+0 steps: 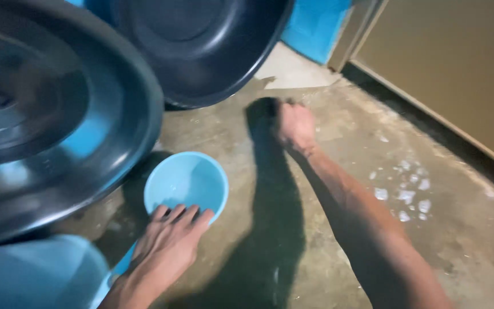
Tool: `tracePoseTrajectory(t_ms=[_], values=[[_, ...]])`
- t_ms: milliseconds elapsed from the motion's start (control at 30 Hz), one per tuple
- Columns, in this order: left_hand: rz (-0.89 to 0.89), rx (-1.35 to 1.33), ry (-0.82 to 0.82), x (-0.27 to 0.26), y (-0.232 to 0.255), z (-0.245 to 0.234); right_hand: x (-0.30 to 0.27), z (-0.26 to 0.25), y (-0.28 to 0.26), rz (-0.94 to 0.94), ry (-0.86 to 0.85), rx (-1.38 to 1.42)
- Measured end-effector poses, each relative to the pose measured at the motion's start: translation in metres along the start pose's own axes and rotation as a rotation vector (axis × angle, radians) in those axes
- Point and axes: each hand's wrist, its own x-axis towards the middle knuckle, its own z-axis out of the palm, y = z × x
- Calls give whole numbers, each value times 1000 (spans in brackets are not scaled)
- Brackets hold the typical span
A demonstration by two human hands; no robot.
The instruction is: Scrubbing the floor and toilet rim in a bathroom with a brush and water.
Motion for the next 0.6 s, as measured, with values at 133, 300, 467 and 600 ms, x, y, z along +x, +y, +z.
tracePoseTrajectory(t_ms=[133, 300, 467, 600], values=[[-17, -3, -15, 2, 5, 0, 1, -40, -73, -125, -564, 355], [-19, 33, -14, -1, 5, 8, -62, -77, -62, -202, -403, 505], [-111, 36, -48, 2, 7, 2, -56, -97, 57, 165, -426, 91], [-143, 66, -52, 12, 9, -1, -70, -80, 110, 348, -108, 110]])
